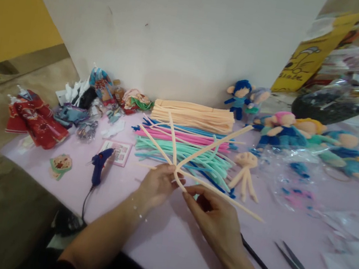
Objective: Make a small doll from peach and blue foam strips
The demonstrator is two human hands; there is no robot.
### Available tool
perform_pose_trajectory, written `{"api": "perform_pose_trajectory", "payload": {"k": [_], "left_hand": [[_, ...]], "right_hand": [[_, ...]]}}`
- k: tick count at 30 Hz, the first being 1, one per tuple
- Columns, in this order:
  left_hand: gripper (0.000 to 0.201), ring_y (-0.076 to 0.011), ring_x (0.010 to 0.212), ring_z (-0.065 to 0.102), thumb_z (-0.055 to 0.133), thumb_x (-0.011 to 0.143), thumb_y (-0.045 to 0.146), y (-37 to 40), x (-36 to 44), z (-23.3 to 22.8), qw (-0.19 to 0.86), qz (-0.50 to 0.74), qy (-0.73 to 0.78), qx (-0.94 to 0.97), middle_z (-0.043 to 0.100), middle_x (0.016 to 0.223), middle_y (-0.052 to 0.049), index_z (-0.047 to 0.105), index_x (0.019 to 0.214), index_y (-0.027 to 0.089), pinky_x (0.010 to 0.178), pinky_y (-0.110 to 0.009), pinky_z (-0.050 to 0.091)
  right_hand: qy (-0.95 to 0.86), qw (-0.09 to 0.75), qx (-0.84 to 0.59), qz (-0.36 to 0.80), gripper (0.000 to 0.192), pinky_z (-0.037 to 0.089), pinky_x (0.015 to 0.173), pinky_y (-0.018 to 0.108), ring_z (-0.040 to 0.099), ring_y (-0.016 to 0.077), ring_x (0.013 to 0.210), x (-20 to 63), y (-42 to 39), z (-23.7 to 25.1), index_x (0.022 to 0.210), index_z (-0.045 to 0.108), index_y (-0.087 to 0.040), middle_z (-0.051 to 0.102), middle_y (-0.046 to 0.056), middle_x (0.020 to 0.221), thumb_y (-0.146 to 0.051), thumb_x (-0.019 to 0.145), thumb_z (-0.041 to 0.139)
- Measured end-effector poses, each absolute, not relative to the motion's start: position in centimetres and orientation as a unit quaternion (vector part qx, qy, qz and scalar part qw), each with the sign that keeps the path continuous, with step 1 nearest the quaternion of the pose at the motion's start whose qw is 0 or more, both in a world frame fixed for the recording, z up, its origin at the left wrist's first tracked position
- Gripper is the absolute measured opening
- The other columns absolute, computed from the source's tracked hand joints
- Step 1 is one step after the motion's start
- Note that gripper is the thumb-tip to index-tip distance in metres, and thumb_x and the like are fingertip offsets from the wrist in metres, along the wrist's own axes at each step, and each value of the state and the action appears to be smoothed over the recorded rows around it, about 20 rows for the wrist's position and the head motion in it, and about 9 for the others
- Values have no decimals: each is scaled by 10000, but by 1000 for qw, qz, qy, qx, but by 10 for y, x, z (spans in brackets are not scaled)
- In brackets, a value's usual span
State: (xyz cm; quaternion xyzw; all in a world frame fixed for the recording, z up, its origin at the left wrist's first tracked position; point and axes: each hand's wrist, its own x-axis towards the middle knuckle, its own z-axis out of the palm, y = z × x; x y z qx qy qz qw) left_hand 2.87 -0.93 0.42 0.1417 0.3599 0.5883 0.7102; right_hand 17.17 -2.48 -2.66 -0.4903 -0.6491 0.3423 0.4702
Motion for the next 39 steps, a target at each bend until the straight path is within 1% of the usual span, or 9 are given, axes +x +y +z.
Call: {"api": "perform_pose_trajectory", "payload": {"k": [4, 9, 14, 18, 22, 25, 28, 33, 39], "left_hand": [[129, -144, 595, 618, 780, 599, 214, -10, 27, 3, 723, 577, 328, 193, 655, 570, 3, 663, 582, 163, 722, -316, 492], [70, -157, 617, 638, 758, 631, 179, -11, 27, 4, 729, 564, 308, 236, 687, 610, -11, 704, 593, 156, 811, -364, 518], [159, -130, 600, 607, 792, 656, 172, -11, 26, 7, 718, 584, 334, 180, 634, 585, 14, 647, 590, 159, 743, -317, 498], [255, -108, 535, 541, 821, 634, 227, -9, 24, 8, 728, 575, 346, 138, 552, 522, 42, 580, 572, 174, 671, -297, 487], [288, -100, 498, 515, 859, 535, 264, -9, 23, 3, 759, 502, 355, 214, 557, 502, 33, 588, 553, 166, 602, -282, 456], [328, -96, 489, 527, 909, 448, 290, -11, 24, -1, 765, 447, 366, 286, 591, 511, 20, 642, 568, 143, 593, -273, 446], [373, -100, 509, 554, 945, 421, 323, -14, 26, -4, 743, 425, 393, 337, 614, 523, 11, 662, 572, 131, 614, -274, 457], [461, -107, 518, 555, 960, 403, 437, -17, 28, -6, 719, 387, 421, 394, 633, 544, 0, 651, 561, 133, 603, -285, 465], [509, -111, 532, 561, 968, 373, 486, -15, 28, -6, 714, 385, 421, 406, 645, 559, -7, 648, 556, 136, 615, -291, 473]], "right_hand": [[-678, 514, -464, 247, 202, 349, 451, 273, 433, 119, 463, 178, -23, -19, 733, 737, -235, 574, -4, 624, -380, 844, 651], [-680, 532, -461, 204, 154, 378, 462, 271, 457, 127, 464, 183, -26, -20, 854, 762, -252, 589, -26, 584, -311, 911, 633], [-676, 511, -468, 251, 191, 417, 450, 275, 498, 134, 438, 189, -24, -27, 938, 813, -248, 651, -18, 591, -344, 864, 666], [-620, 517, -479, 345, 196, 488, 539, 291, 611, 182, 581, 196, -21, -20, 906, 822, -255, 709, 19, 694, -359, 836, 672], [-518, 545, -511, 418, 161, 440, 508, 289, 544, 168, 547, 196, -17, -9, 786, 790, -253, 639, 4, 616, -397, 716, 771], [-492, 541, -520, 442, 238, 455, 527, 294, 553, 169, 558, 194, -14, -4, 670, 743, -242, 620, 9, 587, -477, 672, 781], [-483, 514, -517, 485, 358, 480, 544, 304, 589, 180, 589, 194, -12, 1, 573, 711, -223, 671, 46, 638, -567, 620, 798], [-476, 475, -478, 565, 421, 457, 512, 300, 554, 154, 523, 194, -14, 5, 647, 732, -210, 650, 22, 600, -598, 537, 853], [-477, 479, -452, 582, 417, 439, 523, 274, 505, 120, 516, 192, -15, 7, 579, 646, -216, 574, -22, 558, -568, 567, 869]]}}
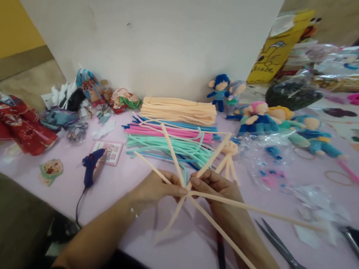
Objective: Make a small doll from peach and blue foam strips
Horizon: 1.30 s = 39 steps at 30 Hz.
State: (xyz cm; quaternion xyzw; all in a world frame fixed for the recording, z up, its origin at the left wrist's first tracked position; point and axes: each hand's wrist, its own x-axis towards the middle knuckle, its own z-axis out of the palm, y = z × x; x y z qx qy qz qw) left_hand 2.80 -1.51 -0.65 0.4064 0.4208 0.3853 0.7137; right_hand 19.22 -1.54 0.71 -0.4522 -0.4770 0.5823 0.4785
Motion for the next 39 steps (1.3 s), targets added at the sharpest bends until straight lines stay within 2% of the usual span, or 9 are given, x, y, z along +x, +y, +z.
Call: {"api": "perform_pose_trajectory", "payload": {"k": [7, 13, 19, 22, 25, 30, 33, 36, 39], "left_hand": [[548, -108, 544, 576, 979, 349, 499, -17, 30, -5, 717, 399, 407, 401, 670, 595, -8, 670, 609, 129, 630, -290, 478], [508, -111, 504, 571, 958, 435, 501, -18, 29, 0, 750, 383, 375, 388, 651, 577, -12, 642, 604, 141, 573, -284, 465], [416, -103, 487, 556, 943, 443, 375, -17, 28, 1, 762, 379, 393, 349, 620, 535, 7, 636, 604, 145, 548, -256, 436], [346, -100, 471, 537, 908, 482, 287, -13, 29, -2, 707, 456, 446, 304, 598, 510, 10, 607, 582, 146, 531, -252, 421], [287, -80, 469, 511, 845, 586, 238, -7, 28, -4, 632, 552, 482, 252, 578, 525, 34, 569, 607, 161, 527, -236, 399], [305, -33, 442, 446, 783, 720, 270, 3, 18, -2, 553, 656, 481, 182, 555, 593, 82, 492, 686, 189, 493, -199, 353], [273, -28, 445, 472, 769, 743, 231, 5, 16, 3, 513, 722, 449, 117, 593, 643, 81, 500, 730, 193, 478, -181, 370], [227, -37, 477, 542, 741, 752, 154, 4, 21, 6, 524, 727, 436, 88, 696, 737, 36, 517, 752, 188, 477, -167, 403], [243, -63, 490, 599, 765, 719, 92, 0, 28, 5, 566, 699, 427, 91, 720, 735, 13, 546, 776, 180, 490, -176, 441]], "right_hand": [[-471, 492, -438, 587, 414, 445, 521, 276, 502, 119, 516, 191, -16, 7, 606, 648, -217, 576, -25, 579, -564, 574, 872], [-460, 496, -427, 600, 402, 424, 505, 277, 507, 123, 509, 192, -18, 10, 586, 681, -212, 613, -3, 570, -559, 559, 882], [-445, 514, -409, 609, 397, 364, 424, 274, 429, 104, 432, 201, -17, 12, 585, 705, -218, 596, -3, 524, -551, 514, 908], [-431, 546, -408, 591, 362, 398, 437, 285, 489, 124, 460, 208, -14, 11, 589, 705, -230, 638, 11, 562, -514, 523, 919], [-410, 595, -405, 561, 303, 417, 458, 290, 537, 143, 512, 215, -12, 13, 626, 725, -253, 685, 21, 627, -476, 554, 917], [-356, 692, -377, 502, 292, 341, 426, 283, 438, 104, 462, 236, -12, 20, 638, 706, -303, 672, -12, 651, -483, 555, 920], [-278, 752, -351, 484, 255, 341, 427, 288, 471, 109, 479, 251, -15, 22, 671, 712, -337, 667, -24, 684, -392, 552, 931], [-256, 782, -335, 459, 168, 424, 497, 317, 544, 149, 568, 256, -20, 21, 702, 726, -378, 679, -27, 722, -300, 660, 869], [-294, 783, -321, 444, 160, 511, 622, 351, 595, 182, 644, 248, -23, 22, 724, 745, -415, 693, -33, 754, -350, 673, 882]]}}
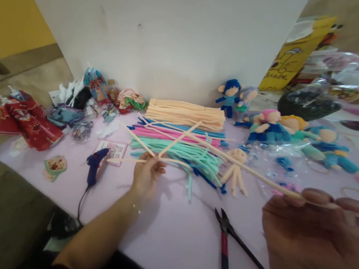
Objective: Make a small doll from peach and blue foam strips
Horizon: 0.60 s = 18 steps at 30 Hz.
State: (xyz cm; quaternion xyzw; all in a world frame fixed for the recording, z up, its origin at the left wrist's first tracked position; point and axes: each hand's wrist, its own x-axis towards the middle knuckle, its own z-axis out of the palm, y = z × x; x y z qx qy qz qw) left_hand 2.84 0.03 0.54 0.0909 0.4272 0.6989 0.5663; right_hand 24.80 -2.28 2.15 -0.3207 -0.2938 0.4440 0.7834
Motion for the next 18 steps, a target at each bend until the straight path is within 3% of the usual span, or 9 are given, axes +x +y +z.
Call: {"api": "perform_pose_trajectory", "payload": {"k": [3, 12, 18], "left_hand": [[266, -106, 538, 663, 807, 704, 105, -4, 35, 4, 617, 662, 409, 118, 724, 734, 1, 600, 857, 172, 557, -214, 509], [203, -186, 711, 733, 829, 685, 191, -14, 40, 8, 691, 617, 339, 168, 750, 761, -35, 670, 808, 159, 793, -346, 557], [261, -170, 676, 699, 890, 618, 248, -14, 40, 7, 671, 621, 348, 208, 740, 725, -16, 675, 743, 170, 764, -350, 536]], "right_hand": [[-353, 763, -298, 451, 209, 566, 687, 376, 651, 192, 668, 234, -23, 23, 697, 756, -405, 704, -28, 741, -480, 610, 930], [-511, 660, -270, 480, 224, 645, 708, 434, 755, 245, 726, 201, -28, 13, 808, 797, -334, 785, 55, 819, -554, 782, 823], [-515, 603, -346, 502, 414, 648, 665, 440, 753, 271, 743, 191, -27, -2, 748, 774, -272, 790, 81, 824, -686, 747, 777]]}}
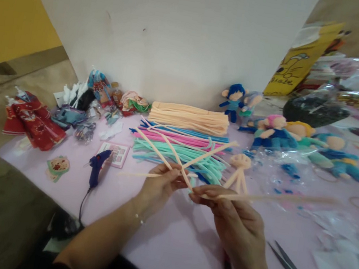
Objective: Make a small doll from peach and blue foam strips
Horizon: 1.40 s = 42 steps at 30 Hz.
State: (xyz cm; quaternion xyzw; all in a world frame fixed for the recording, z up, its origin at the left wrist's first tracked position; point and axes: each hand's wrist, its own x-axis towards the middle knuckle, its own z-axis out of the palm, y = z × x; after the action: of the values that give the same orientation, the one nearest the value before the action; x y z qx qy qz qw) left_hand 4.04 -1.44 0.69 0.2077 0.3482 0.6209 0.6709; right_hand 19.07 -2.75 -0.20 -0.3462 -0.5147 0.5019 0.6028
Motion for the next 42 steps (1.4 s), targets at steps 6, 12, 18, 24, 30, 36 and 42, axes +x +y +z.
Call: {"api": "perform_pose_trajectory", "payload": {"k": [6, 12, 18, 24, 30, 36, 42], "left_hand": [[433, -149, 566, 647, 950, 482, 290, -12, 40, 0, 639, 632, 365, 241, 712, 638, 22, 643, 772, 189, 669, -330, 520], [334, -143, 545, 610, 916, 551, 401, -17, 41, -4, 604, 598, 397, 346, 692, 600, -16, 722, 674, 158, 610, -308, 495], [326, -142, 544, 581, 898, 579, 445, -22, 41, 1, 598, 571, 405, 390, 663, 554, -14, 782, 692, 163, 603, -300, 469], [359, -138, 531, 558, 891, 571, 464, -22, 43, -3, 600, 570, 417, 376, 616, 519, 1, 766, 699, 153, 599, -300, 455], [339, -133, 540, 564, 877, 571, 461, -19, 42, -9, 589, 579, 430, 366, 640, 531, 3, 725, 638, 167, 602, -285, 451], [332, -114, 561, 524, 886, 554, 441, -18, 39, -9, 583, 579, 434, 370, 614, 543, 17, 701, 593, 168, 597, -268, 409], [364, -104, 535, 496, 901, 543, 444, -19, 37, -7, 604, 554, 446, 361, 578, 515, 28, 670, 566, 163, 589, -274, 391]], "right_hand": [[-496, 558, -429, 509, 485, 566, 586, 318, 633, 168, 548, 184, -31, -3, 690, 746, -222, 705, 39, 664, -701, 766, 749], [-481, 565, -456, 491, 445, 528, 554, 296, 577, 146, 500, 180, -36, 5, 678, 727, -224, 654, 11, 586, -658, 738, 804], [-489, 555, -473, 478, 458, 519, 531, 276, 565, 143, 495, 177, -39, 8, 741, 763, -226, 650, 7, 566, -680, 703, 815], [-522, 533, -482, 459, 476, 536, 534, 276, 596, 155, 505, 178, -39, 7, 719, 761, -214, 693, 33, 595, -689, 714, 796], [-540, 529, -490, 434, 494, 557, 529, 287, 635, 171, 516, 175, -40, 3, 729, 769, -217, 736, 57, 667, -712, 723, 765], [-551, 518, -494, 430, 493, 538, 552, 297, 620, 173, 515, 175, -39, 1, 750, 766, -224, 679, 27, 583, -717, 727, 758], [-550, 505, -499, 440, 475, 511, 560, 291, 600, 166, 518, 175, -39, 3, 745, 752, -218, 651, 13, 558, -694, 742, 758]]}}
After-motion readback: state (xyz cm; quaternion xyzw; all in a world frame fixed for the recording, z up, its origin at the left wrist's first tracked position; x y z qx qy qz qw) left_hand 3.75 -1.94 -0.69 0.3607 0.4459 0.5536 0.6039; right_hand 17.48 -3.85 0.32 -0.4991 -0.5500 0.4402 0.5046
